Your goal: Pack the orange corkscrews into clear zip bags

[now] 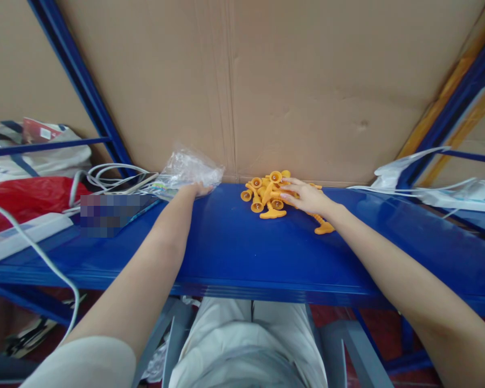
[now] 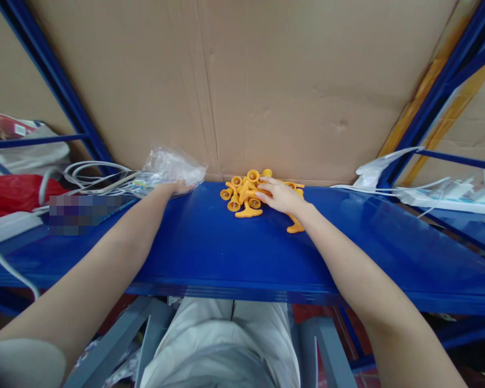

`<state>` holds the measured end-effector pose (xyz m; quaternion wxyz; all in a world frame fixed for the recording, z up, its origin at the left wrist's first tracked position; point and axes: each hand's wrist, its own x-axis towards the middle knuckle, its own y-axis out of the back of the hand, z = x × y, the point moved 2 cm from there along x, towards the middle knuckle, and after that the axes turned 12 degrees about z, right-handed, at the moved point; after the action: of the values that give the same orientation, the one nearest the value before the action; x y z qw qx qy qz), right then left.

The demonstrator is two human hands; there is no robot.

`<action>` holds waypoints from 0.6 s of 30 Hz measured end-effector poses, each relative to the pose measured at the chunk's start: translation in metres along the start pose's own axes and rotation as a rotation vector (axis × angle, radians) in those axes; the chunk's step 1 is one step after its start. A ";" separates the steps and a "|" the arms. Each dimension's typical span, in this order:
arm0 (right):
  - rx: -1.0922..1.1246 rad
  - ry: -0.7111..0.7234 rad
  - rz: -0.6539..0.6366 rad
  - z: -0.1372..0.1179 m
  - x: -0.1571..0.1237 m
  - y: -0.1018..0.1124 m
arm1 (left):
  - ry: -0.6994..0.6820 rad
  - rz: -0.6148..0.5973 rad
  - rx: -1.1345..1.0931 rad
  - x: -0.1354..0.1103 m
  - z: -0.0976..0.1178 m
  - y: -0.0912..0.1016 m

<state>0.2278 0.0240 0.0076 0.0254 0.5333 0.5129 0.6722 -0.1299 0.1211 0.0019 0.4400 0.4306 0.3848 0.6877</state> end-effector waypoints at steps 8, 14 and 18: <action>-0.119 -0.011 -0.048 -0.003 -0.001 -0.005 | 0.040 0.034 -0.025 0.006 -0.001 -0.013; -0.215 -0.043 -0.074 -0.005 -0.001 -0.009 | 0.040 0.077 0.096 0.010 0.000 -0.021; -0.262 -0.035 -0.087 -0.007 -0.001 -0.009 | 0.010 0.142 0.133 0.013 0.000 -0.020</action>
<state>0.2184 0.0231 0.0008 0.1327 0.5142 0.4431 0.7223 -0.1275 0.1398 -0.0128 0.3587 0.4817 0.4003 0.6921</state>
